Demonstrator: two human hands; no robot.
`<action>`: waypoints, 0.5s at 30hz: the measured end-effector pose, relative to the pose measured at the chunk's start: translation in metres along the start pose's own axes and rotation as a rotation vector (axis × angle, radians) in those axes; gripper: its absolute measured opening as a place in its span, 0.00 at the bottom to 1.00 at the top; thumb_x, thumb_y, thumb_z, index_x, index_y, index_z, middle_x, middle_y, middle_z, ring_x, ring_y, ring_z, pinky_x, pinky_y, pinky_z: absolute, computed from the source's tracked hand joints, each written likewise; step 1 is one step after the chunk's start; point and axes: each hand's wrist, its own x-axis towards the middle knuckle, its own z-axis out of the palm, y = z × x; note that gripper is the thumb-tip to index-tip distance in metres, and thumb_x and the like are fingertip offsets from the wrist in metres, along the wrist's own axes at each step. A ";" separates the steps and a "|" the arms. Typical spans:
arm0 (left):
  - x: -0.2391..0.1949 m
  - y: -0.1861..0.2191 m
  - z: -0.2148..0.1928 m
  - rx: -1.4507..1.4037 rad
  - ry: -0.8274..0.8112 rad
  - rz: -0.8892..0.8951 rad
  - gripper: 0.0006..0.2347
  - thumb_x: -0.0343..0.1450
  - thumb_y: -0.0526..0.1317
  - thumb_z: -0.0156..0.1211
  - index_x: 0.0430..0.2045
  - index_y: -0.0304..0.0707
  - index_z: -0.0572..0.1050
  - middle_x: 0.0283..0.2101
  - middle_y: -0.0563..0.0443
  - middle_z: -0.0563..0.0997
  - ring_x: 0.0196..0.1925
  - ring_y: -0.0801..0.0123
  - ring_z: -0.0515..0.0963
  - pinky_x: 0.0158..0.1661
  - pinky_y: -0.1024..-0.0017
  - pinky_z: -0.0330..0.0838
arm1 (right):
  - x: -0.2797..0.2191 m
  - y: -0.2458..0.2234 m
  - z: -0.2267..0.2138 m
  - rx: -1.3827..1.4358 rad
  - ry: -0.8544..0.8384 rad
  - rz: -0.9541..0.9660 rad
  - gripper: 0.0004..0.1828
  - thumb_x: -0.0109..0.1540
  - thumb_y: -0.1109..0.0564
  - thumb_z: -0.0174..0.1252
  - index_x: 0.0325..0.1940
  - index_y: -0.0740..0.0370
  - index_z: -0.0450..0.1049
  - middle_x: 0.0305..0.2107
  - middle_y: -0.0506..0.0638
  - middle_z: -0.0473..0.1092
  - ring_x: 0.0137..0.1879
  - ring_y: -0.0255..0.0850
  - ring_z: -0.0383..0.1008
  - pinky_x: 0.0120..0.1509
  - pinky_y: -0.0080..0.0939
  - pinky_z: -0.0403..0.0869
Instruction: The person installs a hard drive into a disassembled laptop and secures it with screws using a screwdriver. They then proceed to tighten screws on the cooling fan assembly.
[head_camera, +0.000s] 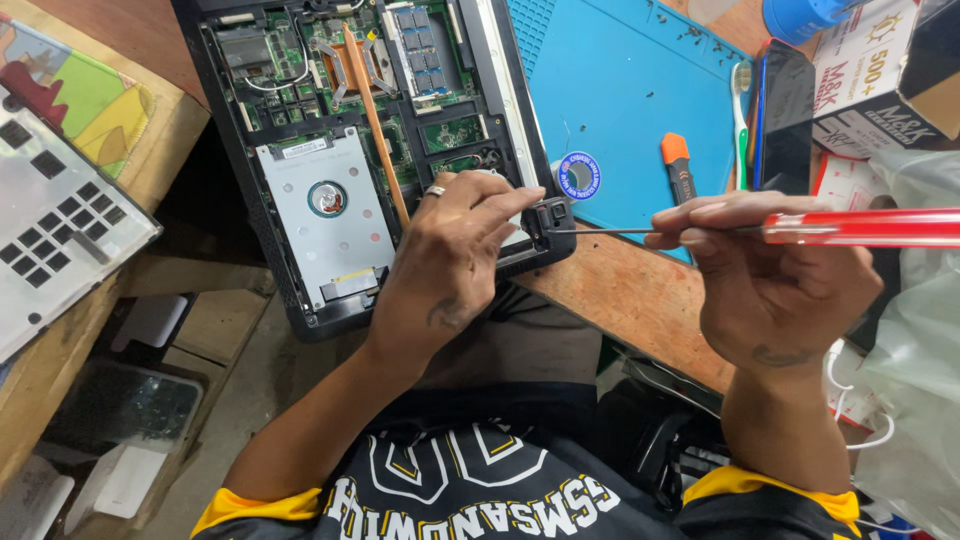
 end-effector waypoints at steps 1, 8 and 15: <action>-0.001 0.000 -0.001 0.011 0.008 -0.004 0.14 0.70 0.25 0.61 0.49 0.35 0.78 0.45 0.44 0.79 0.46 0.53 0.78 0.48 0.61 0.72 | -0.002 0.002 0.001 -0.007 -0.012 -0.007 0.08 0.69 0.75 0.57 0.50 0.73 0.68 0.42 0.61 0.73 0.45 0.47 0.81 0.49 0.44 0.86; -0.007 0.000 -0.002 0.035 0.039 -0.022 0.13 0.73 0.23 0.57 0.49 0.35 0.78 0.43 0.44 0.79 0.46 0.53 0.78 0.48 0.62 0.74 | -0.015 0.024 0.005 0.059 -0.100 -0.058 0.21 0.69 0.77 0.56 0.61 0.63 0.64 0.46 0.59 0.72 0.50 0.45 0.81 0.55 0.45 0.86; -0.008 -0.001 -0.001 0.039 0.039 -0.033 0.13 0.72 0.23 0.57 0.49 0.35 0.78 0.44 0.44 0.79 0.47 0.53 0.78 0.48 0.61 0.74 | -0.022 0.033 0.004 0.043 -0.163 -0.053 0.23 0.71 0.77 0.57 0.65 0.59 0.63 0.47 0.59 0.73 0.52 0.46 0.81 0.57 0.45 0.85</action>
